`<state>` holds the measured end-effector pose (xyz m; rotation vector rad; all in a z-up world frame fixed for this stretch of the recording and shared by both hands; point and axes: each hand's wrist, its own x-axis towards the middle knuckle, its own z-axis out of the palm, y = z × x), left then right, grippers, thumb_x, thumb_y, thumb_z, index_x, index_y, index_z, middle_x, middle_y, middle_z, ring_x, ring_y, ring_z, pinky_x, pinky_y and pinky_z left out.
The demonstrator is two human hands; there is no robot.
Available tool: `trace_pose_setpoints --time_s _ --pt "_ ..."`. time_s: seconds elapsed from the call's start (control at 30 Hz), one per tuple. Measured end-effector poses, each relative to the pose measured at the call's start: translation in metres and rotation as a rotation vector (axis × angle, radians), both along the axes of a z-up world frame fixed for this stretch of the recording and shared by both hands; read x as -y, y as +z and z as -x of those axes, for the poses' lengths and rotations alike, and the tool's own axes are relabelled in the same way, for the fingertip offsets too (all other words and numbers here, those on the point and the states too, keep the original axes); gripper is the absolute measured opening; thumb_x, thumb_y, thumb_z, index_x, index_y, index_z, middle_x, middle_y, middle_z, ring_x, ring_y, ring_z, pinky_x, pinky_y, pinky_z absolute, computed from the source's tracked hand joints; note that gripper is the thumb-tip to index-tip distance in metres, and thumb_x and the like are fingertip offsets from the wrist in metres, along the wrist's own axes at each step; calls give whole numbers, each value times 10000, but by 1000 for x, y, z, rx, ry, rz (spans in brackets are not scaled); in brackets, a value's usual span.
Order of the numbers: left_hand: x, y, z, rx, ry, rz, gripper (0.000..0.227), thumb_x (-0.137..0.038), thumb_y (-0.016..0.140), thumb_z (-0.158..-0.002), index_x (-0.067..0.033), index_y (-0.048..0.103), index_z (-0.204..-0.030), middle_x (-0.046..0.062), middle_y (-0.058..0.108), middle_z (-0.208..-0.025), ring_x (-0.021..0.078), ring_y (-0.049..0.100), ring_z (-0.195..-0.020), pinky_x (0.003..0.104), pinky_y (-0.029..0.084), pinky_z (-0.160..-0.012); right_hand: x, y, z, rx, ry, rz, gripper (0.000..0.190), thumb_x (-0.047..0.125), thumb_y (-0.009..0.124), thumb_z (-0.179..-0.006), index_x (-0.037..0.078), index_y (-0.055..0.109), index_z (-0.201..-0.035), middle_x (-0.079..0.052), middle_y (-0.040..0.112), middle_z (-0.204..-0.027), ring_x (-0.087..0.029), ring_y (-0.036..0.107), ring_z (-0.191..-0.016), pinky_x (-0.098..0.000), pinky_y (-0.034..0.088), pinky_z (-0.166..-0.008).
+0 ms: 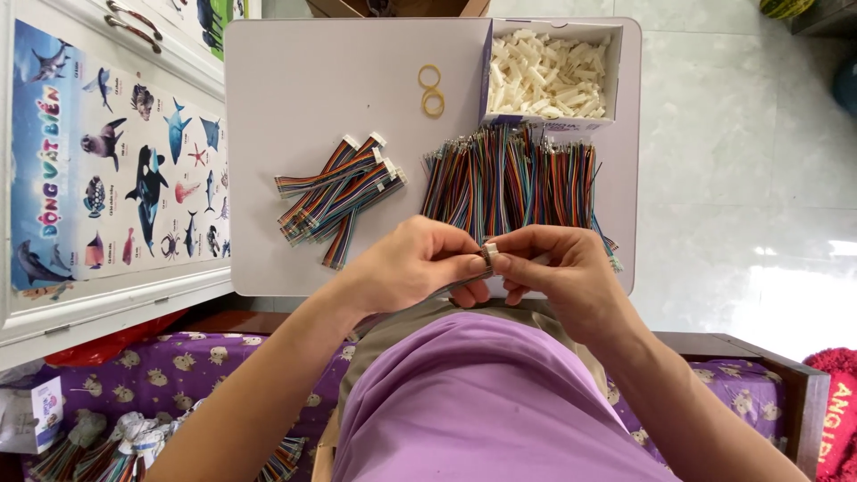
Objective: Manually attach plastic connectors to the ends of multi-colored ribbon cables.
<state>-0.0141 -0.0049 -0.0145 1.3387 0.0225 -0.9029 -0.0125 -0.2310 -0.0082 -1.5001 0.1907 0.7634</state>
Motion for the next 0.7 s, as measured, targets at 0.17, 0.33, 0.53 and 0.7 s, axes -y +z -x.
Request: trace_pose_setpoints --time_s 0.17,0.33,0.53,0.7 --pt "-3 21 4 36 -54 -273 227 -170 645 -949 7 784 -916 84 793 -772 134 769 -688 279 637 -657 0 -7 3 20 54 28 222 137 784 -860 -16 792 -1021 -54 760 -785 -94 655 -636 -258 554 -571" --pt "5 47 -6 186 -199 -548 219 -230 667 -905 -61 806 -893 44 791 -724 120 773 -668 294 603 -651 -8 9 -4 105 187 241 199 142 774 -864 7 811 -1006 -51 773 -756 -87 648 -617 -254 552 -563" --pt "10 22 1 349 -81 -521 223 -263 650 -928 -76 756 -869 47 766 -692 168 734 -625 345 555 -606 3 -15 -6 -18 -1 -67 212 109 772 -870 -29 774 -1031 -87 774 -828 -122 671 -653 -270 559 -583" --pt "4 37 1 339 -103 -628 235 -296 659 -919 -77 721 -860 44 748 -687 180 724 -617 359 535 -583 1 -27 -3 -132 -118 -182 223 91 774 -871 -38 762 -1053 -93 743 -840 -141 660 -668 -282 559 -599"
